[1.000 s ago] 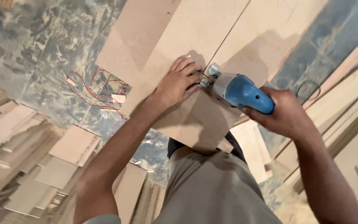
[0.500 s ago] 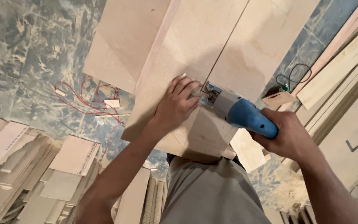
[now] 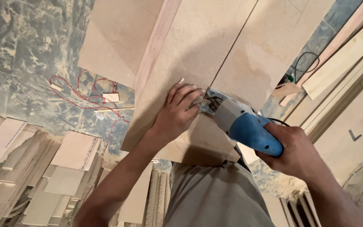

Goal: The person measures a rectangular section on a wood board using a tape measure and then cuts along the marked lines using a jigsaw.

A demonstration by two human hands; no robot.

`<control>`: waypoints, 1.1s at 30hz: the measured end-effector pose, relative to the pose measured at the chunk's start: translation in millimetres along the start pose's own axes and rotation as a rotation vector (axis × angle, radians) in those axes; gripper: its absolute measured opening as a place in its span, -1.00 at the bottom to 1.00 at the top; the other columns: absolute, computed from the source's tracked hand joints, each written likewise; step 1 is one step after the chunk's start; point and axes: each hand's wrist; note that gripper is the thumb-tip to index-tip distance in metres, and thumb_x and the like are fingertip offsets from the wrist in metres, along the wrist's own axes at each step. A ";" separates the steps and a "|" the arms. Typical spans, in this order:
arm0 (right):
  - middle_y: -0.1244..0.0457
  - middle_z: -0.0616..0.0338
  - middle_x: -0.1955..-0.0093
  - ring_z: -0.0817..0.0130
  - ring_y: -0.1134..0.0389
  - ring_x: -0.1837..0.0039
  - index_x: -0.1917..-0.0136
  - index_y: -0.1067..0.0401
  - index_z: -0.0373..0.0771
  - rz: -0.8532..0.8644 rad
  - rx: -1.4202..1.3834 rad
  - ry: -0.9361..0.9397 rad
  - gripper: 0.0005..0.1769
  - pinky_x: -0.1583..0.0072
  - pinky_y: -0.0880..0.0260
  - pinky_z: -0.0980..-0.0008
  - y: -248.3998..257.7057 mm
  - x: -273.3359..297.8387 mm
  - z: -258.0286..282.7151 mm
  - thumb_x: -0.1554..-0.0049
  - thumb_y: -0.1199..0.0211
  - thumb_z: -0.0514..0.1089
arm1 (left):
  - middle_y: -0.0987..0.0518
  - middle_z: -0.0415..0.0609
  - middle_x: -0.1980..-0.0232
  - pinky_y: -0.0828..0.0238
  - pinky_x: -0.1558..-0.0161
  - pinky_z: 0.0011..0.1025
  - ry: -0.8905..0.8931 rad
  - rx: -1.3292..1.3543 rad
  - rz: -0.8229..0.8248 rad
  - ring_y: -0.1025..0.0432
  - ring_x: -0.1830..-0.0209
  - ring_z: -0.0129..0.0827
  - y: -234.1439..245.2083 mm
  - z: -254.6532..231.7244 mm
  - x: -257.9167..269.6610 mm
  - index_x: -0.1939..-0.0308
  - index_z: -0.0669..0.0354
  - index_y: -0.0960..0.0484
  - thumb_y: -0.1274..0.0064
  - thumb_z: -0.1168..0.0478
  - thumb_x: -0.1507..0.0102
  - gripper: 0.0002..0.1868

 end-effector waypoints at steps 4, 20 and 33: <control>-0.34 0.04 0.40 0.11 -0.43 0.37 0.17 -0.47 -0.24 0.030 -0.002 -0.012 -0.67 0.26 -0.39 0.17 -0.7 0.2 -0.1 0.24 -0.45 -0.23 | -0.46 -0.02 -0.32 0.01 -0.59 0.03 0.009 0.013 0.006 -0.25 -0.44 -0.16 0.4 0.8 1.6 0.26 0.27 -0.64 -0.22 0.32 -0.25 -0.91; -0.32 0.03 0.42 0.11 -0.41 0.39 0.18 -0.46 -0.26 0.020 0.006 0.020 -0.67 0.27 -0.37 0.18 -1.7 -0.7 2.2 0.24 -0.46 -0.22 | -0.46 0.02 -0.34 0.02 -0.60 0.01 0.026 0.042 0.006 -0.25 -0.44 -0.14 -1.1 2.3 5.3 0.29 0.33 -0.62 -0.20 0.35 -0.25 -0.90; -0.31 0.04 0.41 0.13 -0.39 0.40 0.16 -0.48 -0.27 0.012 -0.002 0.031 -0.65 0.28 -0.35 0.18 -0.8 -2.2 7.6 0.26 -0.46 -0.24 | -0.45 0.01 -0.35 -0.02 -0.61 -0.01 0.053 0.062 0.001 -0.24 -0.45 -0.15 2.1 1.6 5.4 0.28 0.34 -0.62 -0.20 0.36 -0.26 -0.91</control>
Point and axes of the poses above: each hand's wrist, its own x-axis away from the middle knuckle, its own y-axis out of the back of the hand, z = x × y
